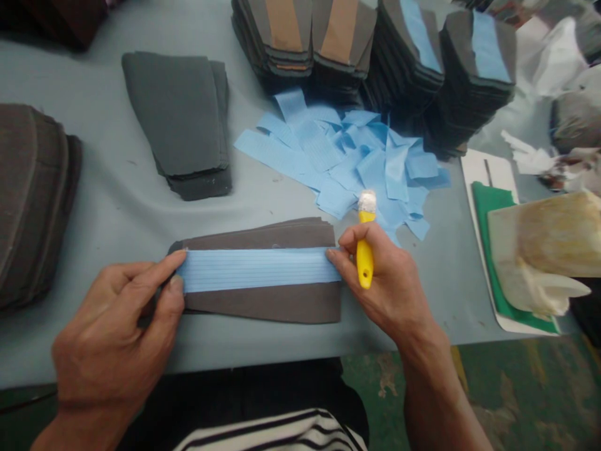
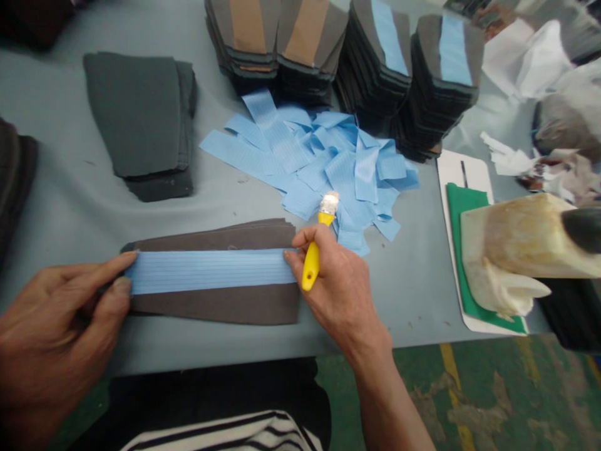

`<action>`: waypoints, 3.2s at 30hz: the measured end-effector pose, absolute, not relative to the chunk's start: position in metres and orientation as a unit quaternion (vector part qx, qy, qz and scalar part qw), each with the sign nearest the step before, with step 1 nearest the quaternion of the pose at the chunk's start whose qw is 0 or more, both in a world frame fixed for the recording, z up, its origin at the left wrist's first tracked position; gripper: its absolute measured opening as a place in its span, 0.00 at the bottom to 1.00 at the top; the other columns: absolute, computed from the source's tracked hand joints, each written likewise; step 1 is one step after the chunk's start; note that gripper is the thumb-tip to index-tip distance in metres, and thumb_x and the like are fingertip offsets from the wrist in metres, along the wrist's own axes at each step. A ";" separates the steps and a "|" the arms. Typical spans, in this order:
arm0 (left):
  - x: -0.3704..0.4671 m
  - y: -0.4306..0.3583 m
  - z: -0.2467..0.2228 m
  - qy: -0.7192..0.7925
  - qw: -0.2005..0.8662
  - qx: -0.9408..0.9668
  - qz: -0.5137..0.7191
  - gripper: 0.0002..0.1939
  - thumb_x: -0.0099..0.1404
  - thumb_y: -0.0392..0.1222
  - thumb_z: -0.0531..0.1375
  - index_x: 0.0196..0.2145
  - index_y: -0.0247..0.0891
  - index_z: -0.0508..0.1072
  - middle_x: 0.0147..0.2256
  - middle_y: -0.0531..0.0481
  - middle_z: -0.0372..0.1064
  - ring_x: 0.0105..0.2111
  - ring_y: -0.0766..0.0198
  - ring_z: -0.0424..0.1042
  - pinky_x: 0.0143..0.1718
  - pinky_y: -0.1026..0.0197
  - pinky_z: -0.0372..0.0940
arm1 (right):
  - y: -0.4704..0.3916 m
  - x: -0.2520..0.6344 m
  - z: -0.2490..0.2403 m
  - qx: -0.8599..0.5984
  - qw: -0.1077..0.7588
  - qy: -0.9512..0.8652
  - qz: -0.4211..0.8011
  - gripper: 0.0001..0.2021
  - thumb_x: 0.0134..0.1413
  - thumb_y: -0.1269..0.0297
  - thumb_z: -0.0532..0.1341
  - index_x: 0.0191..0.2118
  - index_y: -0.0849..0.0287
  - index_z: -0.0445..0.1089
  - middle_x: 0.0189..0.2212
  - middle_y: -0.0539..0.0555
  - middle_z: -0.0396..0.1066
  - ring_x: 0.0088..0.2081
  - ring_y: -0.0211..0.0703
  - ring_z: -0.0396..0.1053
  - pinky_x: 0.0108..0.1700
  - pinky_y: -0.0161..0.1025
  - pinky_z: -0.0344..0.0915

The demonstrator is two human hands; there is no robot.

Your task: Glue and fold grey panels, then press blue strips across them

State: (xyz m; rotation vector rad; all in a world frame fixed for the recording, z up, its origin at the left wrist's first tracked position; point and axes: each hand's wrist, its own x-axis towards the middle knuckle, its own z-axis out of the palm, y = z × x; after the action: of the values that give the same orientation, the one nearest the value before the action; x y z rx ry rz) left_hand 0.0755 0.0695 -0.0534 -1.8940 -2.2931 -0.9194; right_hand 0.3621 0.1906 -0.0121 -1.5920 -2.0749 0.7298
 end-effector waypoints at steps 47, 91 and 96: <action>0.078 0.070 -0.047 -0.727 0.025 -0.624 -0.286 0.17 0.78 0.43 0.58 0.57 0.34 0.80 0.42 0.44 0.77 0.38 0.56 0.77 0.38 0.56 0.66 | 0.169 0.343 0.009 -0.505 0.302 -0.802 0.101 0.07 0.69 0.58 0.65 0.43 0.50 0.68 0.35 0.51 0.78 0.30 0.44 0.76 0.34 0.42 0.69; 0.078 0.065 -0.054 -0.749 -0.025 -0.584 -0.312 0.17 0.78 0.45 0.55 0.58 0.42 0.78 0.43 0.50 0.77 0.38 0.61 0.77 0.37 0.60 0.64 | 0.170 0.324 -0.030 -0.301 0.344 -0.889 0.023 0.06 0.70 0.73 0.62 0.44 0.54 0.65 0.51 0.58 0.81 0.45 0.48 0.79 0.49 0.44 0.73; 0.076 0.066 -0.052 -0.743 -0.025 -0.594 -0.306 0.16 0.78 0.43 0.56 0.58 0.41 0.78 0.41 0.50 0.76 0.37 0.62 0.76 0.38 0.61 0.66 | 0.157 0.316 -0.043 -0.309 0.346 -0.886 0.018 0.06 0.71 0.73 0.62 0.41 0.57 0.67 0.47 0.59 0.81 0.43 0.49 0.79 0.47 0.42 0.71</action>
State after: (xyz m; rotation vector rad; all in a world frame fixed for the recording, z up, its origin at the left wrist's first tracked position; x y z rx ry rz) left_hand 0.0758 0.0656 -0.0520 -1.8966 -2.3727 -0.9770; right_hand 0.3161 0.1569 -0.0427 -0.8028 -2.2983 0.0470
